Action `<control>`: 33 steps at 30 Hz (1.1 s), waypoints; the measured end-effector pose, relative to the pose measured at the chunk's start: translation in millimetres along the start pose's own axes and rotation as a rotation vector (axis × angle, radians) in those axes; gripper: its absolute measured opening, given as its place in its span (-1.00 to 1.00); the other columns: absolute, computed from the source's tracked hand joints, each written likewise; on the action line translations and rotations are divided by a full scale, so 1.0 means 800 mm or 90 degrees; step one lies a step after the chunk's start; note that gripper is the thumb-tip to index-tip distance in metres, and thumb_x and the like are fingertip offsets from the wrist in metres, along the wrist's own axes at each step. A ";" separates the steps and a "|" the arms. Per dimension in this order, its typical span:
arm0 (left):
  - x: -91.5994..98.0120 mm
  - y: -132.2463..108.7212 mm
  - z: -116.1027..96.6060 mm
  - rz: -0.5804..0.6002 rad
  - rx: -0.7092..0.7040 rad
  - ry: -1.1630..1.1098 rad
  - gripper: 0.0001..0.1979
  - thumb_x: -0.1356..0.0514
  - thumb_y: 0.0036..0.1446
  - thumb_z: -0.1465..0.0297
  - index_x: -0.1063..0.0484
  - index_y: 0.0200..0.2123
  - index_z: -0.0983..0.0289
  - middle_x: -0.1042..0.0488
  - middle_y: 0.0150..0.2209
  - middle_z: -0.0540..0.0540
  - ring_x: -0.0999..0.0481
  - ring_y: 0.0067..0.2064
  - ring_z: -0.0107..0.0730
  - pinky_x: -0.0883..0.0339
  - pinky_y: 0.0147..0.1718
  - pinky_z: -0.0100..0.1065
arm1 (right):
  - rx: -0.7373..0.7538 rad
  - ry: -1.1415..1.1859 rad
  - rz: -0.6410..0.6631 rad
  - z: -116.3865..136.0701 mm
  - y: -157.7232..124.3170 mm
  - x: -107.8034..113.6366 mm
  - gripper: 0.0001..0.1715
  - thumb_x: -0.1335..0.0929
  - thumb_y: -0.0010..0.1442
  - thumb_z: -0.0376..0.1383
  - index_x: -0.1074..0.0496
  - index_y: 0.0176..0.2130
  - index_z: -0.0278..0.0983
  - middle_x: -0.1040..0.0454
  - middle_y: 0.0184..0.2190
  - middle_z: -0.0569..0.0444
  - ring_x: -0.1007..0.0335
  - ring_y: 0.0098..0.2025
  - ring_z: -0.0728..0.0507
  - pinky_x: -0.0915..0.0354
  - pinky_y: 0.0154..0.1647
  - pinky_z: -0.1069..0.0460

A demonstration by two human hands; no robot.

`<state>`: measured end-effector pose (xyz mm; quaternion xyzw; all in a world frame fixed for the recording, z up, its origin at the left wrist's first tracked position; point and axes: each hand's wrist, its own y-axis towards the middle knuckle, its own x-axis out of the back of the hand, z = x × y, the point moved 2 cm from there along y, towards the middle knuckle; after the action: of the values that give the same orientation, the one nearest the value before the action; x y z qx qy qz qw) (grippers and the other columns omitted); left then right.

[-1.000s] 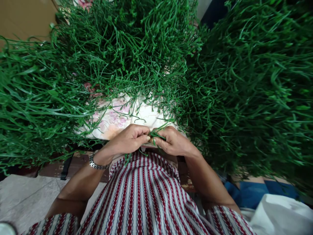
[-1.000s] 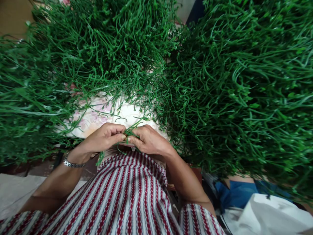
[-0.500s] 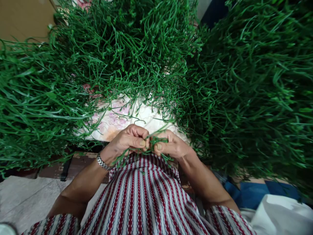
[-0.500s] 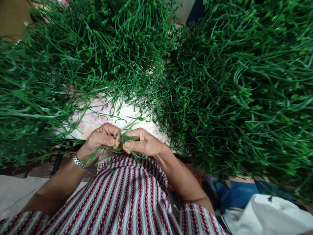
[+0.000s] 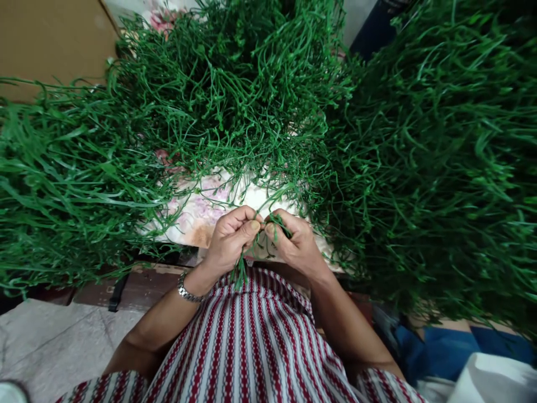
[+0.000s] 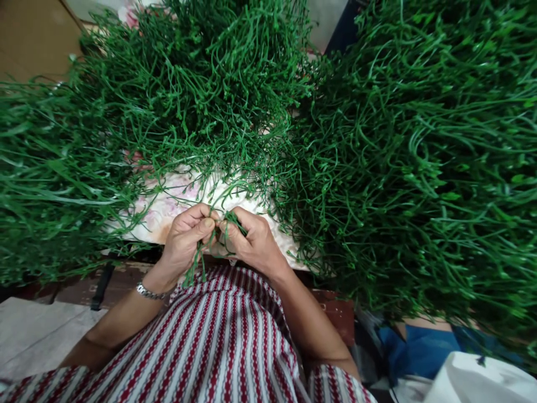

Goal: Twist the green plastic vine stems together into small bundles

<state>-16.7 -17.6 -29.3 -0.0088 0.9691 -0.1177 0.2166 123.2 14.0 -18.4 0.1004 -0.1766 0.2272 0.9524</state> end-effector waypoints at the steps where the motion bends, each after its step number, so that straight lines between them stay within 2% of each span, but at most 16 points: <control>1: 0.000 -0.001 0.001 0.000 -0.010 0.019 -0.78 -0.23 0.01 0.26 -0.35 -0.45 0.31 -0.13 -0.70 -0.14 -0.05 -0.68 -0.69 0.05 -0.71 -0.61 | 0.008 -0.011 -0.001 0.001 -0.001 -0.003 -0.67 -0.22 0.23 -0.19 -0.18 -0.50 -0.30 -0.09 -0.58 0.21 -0.01 -0.53 0.07 -0.01 -0.50 0.13; 4: 0.001 -0.001 0.005 -0.010 -0.048 0.074 -0.80 -0.22 0.03 0.27 -0.36 -0.45 0.30 -0.14 -0.69 -0.13 -0.06 -0.66 -0.68 0.05 -0.69 -0.60 | 0.015 -0.007 0.015 0.004 -0.003 -0.010 -0.75 -0.22 0.23 -0.20 -0.24 -0.42 -0.30 -0.21 -0.51 0.17 -0.12 -0.46 0.05 -0.08 -0.42 0.14; 8: -0.002 0.001 0.008 -0.065 -0.095 0.133 -0.83 -0.23 0.01 0.33 -0.37 -0.50 0.31 -0.27 -0.60 -0.08 -0.16 -0.60 -0.66 -0.05 -0.64 -0.58 | -0.027 -0.017 0.009 0.003 -0.005 -0.013 -0.67 -0.33 0.11 -0.12 -0.17 -0.47 -0.28 -0.12 -0.56 0.22 -0.03 -0.49 0.05 -0.02 -0.48 0.14; 11: -0.003 0.002 0.009 -0.066 -0.074 0.158 -0.84 -0.23 0.01 0.34 -0.40 -0.50 0.31 -0.29 -0.58 -0.07 -0.17 -0.59 -0.64 -0.06 -0.65 -0.57 | -0.072 0.000 0.031 -0.001 -0.005 -0.012 -0.65 -0.37 0.06 -0.10 -0.19 -0.43 -0.29 -0.15 -0.54 0.22 -0.02 -0.47 0.06 -0.01 -0.49 0.15; 13: -0.002 0.003 0.006 -0.048 -0.069 0.180 -0.85 -0.23 0.01 0.35 -0.42 -0.50 0.31 -0.29 -0.59 -0.07 -0.20 -0.57 -0.63 -0.09 -0.62 -0.56 | -0.094 0.044 0.063 -0.004 -0.004 -0.011 -0.64 -0.38 0.05 -0.10 -0.21 -0.45 -0.30 -0.13 -0.55 0.22 0.00 -0.48 0.06 -0.01 -0.50 0.16; 16: -0.001 0.002 0.000 -0.020 -0.067 0.195 -0.85 -0.26 -0.02 0.35 -0.45 -0.51 0.32 -0.28 -0.62 -0.07 -0.20 -0.59 -0.64 -0.08 -0.64 -0.57 | -0.123 0.189 0.100 -0.007 -0.005 -0.011 -0.58 -0.40 0.01 -0.07 -0.20 -0.50 -0.31 -0.10 -0.59 0.23 0.02 -0.53 0.09 0.00 -0.55 0.16; 20: -0.004 0.001 -0.003 -0.011 -0.015 0.072 -0.85 -0.29 -0.07 0.32 -0.48 -0.50 0.31 -0.32 -0.65 -0.07 -0.17 -0.67 -0.67 -0.06 -0.71 -0.57 | -0.162 0.369 0.113 -0.006 -0.006 -0.015 -0.66 -0.42 0.00 -0.13 -0.29 -0.45 -0.33 -0.21 -0.60 0.21 -0.06 -0.57 0.09 -0.06 -0.57 0.17; 23: -0.008 0.000 -0.004 -0.036 0.005 -0.045 -0.85 -0.33 -0.13 0.35 -0.45 -0.52 0.31 -0.37 -0.61 -0.06 -0.22 -0.67 -0.67 -0.11 -0.70 -0.59 | -0.168 0.416 0.113 -0.003 -0.007 -0.018 -0.73 -0.42 0.01 -0.19 -0.34 -0.43 -0.34 -0.35 -0.55 0.14 -0.18 -0.54 0.05 -0.16 -0.53 0.14; 26: -0.014 0.000 -0.003 -0.025 0.039 -0.127 -0.83 -0.32 -0.12 0.36 -0.41 -0.53 0.33 -0.29 -0.67 -0.09 -0.17 -0.69 -0.71 -0.06 -0.71 -0.62 | -0.175 0.471 0.107 -0.003 -0.007 -0.021 -0.74 -0.43 0.01 -0.20 -0.33 -0.43 -0.33 -0.38 -0.54 0.13 -0.24 -0.52 0.03 -0.22 -0.51 0.13; 30: -0.019 -0.001 -0.001 -0.021 0.097 -0.193 -0.80 -0.29 -0.09 0.35 -0.36 -0.54 0.34 -0.14 -0.77 -0.14 -0.03 -0.75 -0.73 0.06 -0.77 -0.63 | -0.167 0.541 0.097 -0.005 -0.005 -0.023 -0.77 -0.44 -0.01 -0.25 -0.33 -0.43 -0.32 -0.26 -0.60 0.21 -0.13 -0.60 0.10 -0.13 -0.58 0.18; 33: -0.018 0.002 -0.006 -0.030 0.097 -0.248 -0.79 -0.27 -0.06 0.34 -0.32 -0.55 0.32 -0.07 -0.77 -0.16 0.03 -0.77 -0.71 0.11 -0.80 -0.60 | -0.156 0.570 0.080 -0.010 -0.008 -0.028 -0.73 -0.45 -0.03 -0.22 -0.31 -0.46 -0.31 -0.18 -0.63 0.24 -0.01 -0.64 0.12 -0.07 -0.61 0.17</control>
<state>-5.3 -13.8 -19.4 -0.0378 0.8966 -0.1921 0.3971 110.1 1.5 -34.6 -0.1314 0.2208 0.2828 0.9241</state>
